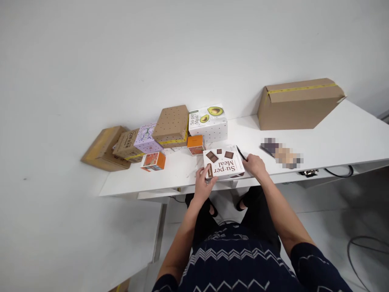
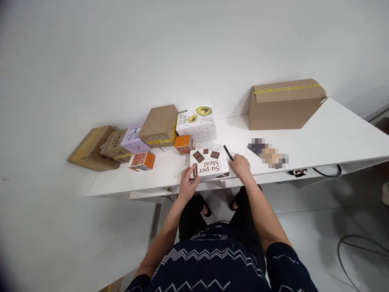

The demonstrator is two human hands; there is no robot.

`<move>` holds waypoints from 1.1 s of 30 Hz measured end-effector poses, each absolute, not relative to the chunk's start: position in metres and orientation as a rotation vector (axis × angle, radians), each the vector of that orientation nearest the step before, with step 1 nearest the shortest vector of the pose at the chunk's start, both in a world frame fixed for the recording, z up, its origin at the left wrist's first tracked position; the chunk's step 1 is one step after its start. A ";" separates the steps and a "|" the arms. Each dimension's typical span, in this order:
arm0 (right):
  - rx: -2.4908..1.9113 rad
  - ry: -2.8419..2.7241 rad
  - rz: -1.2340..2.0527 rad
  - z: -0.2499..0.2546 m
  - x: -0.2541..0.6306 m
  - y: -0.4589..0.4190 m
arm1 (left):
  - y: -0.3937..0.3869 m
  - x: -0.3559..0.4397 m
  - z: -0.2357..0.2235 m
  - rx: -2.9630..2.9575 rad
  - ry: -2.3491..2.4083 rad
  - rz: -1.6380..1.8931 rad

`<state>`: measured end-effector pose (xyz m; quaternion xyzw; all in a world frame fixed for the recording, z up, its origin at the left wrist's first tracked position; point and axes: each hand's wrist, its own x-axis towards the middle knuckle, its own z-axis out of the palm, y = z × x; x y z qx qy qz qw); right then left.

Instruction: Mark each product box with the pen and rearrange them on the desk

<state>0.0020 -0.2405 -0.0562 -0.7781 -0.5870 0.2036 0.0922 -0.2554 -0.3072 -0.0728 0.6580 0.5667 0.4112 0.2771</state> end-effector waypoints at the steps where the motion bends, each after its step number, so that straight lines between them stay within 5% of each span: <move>1: -2.323 -1.747 0.598 -0.055 0.005 -0.241 | -0.307 -0.256 -0.073 1.794 1.520 1.081; 11: -1.602 -0.972 0.660 0.019 0.038 -0.270 | -0.295 -0.215 -0.069 1.923 1.509 0.972; 17: -1.131 -0.992 0.938 0.023 -0.001 -0.244 | -0.284 -0.189 -0.032 2.222 1.483 1.109; 22: -1.140 -0.960 1.180 -0.009 -0.031 -0.222 | -0.259 -0.170 -0.027 2.455 1.262 1.138; 33: -1.215 -1.234 0.975 -0.014 -0.036 -0.198 | -0.251 -0.160 -0.043 2.627 1.496 0.937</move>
